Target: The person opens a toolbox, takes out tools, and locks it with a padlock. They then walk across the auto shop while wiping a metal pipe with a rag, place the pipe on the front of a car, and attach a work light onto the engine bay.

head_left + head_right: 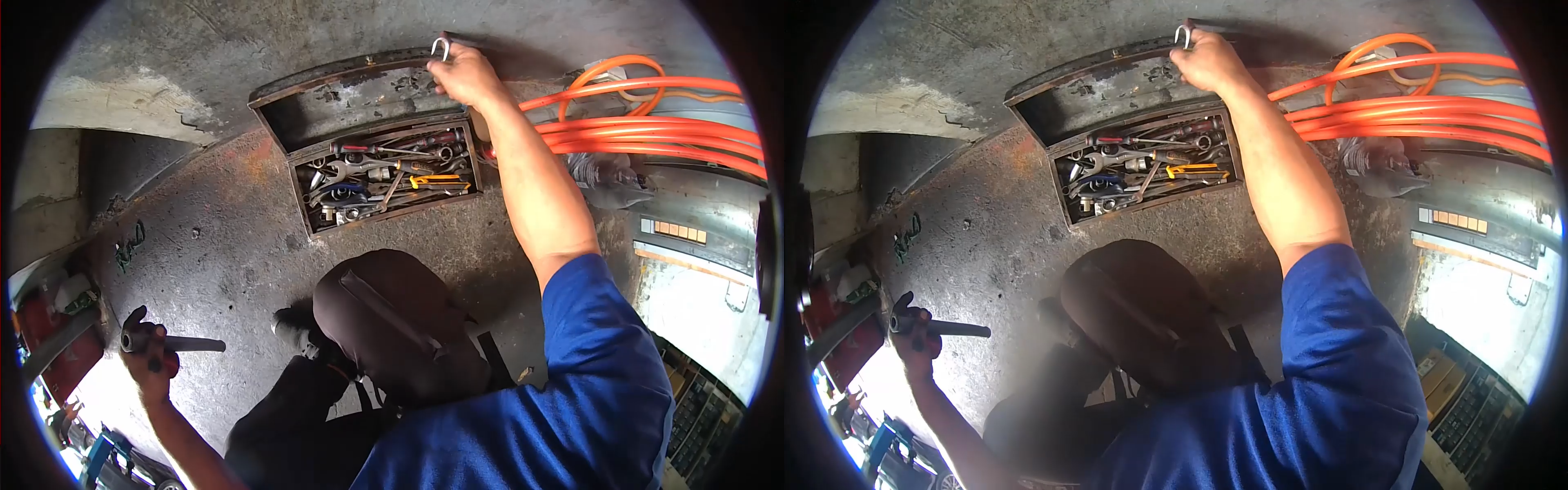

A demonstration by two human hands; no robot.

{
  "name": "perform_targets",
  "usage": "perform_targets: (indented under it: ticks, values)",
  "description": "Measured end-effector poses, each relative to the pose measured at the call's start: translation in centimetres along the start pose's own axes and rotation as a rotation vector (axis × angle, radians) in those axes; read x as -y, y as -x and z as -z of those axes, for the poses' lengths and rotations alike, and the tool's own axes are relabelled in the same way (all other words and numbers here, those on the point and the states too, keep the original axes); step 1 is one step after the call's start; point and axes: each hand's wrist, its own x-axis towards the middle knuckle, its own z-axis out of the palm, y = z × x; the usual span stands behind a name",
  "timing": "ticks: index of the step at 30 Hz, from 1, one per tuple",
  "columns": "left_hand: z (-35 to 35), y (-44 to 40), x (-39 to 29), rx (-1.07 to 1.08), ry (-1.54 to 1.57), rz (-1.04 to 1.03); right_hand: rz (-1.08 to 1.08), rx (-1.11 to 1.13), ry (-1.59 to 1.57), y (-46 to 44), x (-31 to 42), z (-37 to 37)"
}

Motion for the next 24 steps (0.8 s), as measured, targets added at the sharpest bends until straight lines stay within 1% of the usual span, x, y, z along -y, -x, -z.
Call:
perform_targets:
  ticks: [1, 2, 4, 5, 6, 8, 10, 11, 12, 13, 14, 15, 16, 18, 19, 20, 22, 24]
  values:
    - [0.0, -0.1, -0.1, 0.003, -0.001, -0.001, 0.078, -0.010, 0.153, -0.3, -0.5, -0.4]
    - [-0.1, -0.1, -0.2, -0.005, 0.000, -0.001, 0.002, 0.118, 0.066, -0.1, -1.3, -0.8]
    - [-0.2, -0.1, -0.3, -0.013, 0.002, 0.003, 0.193, -0.108, 0.266, 2.5, -1.6, -2.0]
    - [-0.3, -0.1, -0.4, -0.015, 0.007, 0.016, 0.006, 0.118, 0.380, 2.7, -1.0, -1.7]
    - [-0.3, -0.1, -0.4, -0.013, 0.011, 0.029, -0.018, 0.077, 0.490, 2.9, -2.6, -3.3]
    - [0.1, -0.2, 0.1, 0.003, 0.025, 0.027, 0.043, -0.054, 0.312, 4.2, -4.1, -4.0]
    - [0.1, 0.3, 0.1, 0.016, 0.032, 0.047, 0.148, -0.321, 0.159, 3.5, -3.9, -3.5]
    - [-0.1, 0.3, -0.4, 0.014, 0.044, 0.049, 0.087, -0.340, 0.093, 3.3, -3.3, -2.8]
    - [-0.4, 0.1, -0.8, 0.013, 0.061, 0.043, 0.187, -0.358, -0.035, 1.0, -5.0, -3.0]
    - [-0.4, -0.2, -0.6, 0.023, 0.064, 0.037, 0.174, -0.287, -0.105, -0.8, -5.8, -3.0]
    - [-0.3, -0.3, -0.2, 0.036, -0.007, 0.003, 0.166, -0.217, -0.172, -1.9, -5.9, -2.9]
    - [-0.2, -0.3, 0.0, 0.046, -0.078, -0.030, 0.013, -0.069, -0.332, -1.9, -4.4, -2.5]
    - [-0.3, -0.2, -0.2, 0.047, -0.072, -0.036, 0.015, -0.076, -0.328, -1.9, -4.0, -2.6]
    - [-0.1, 0.0, -0.7, 0.050, 0.022, 0.090, -0.130, -0.075, -0.634, -1.8, -3.4, -2.7]
    - [-0.3, 0.0, -0.6, 0.047, 0.027, 0.088, -0.148, -0.083, -0.732, -1.6, -3.2, -2.9]
    - [-0.4, 0.0, -0.6, 0.025, 0.049, 0.073, -0.146, -0.082, -0.730, -1.3, -3.1, -3.3]
    - [-0.6, -0.1, -0.8, 0.000, 0.072, 0.056, -0.091, -0.176, -0.712, -0.4, -3.0, -3.9]
    - [-0.8, -0.1, -1.1, -0.004, 0.053, 0.040, -0.089, -0.175, -0.727, 0.1, -3.4, -4.0]
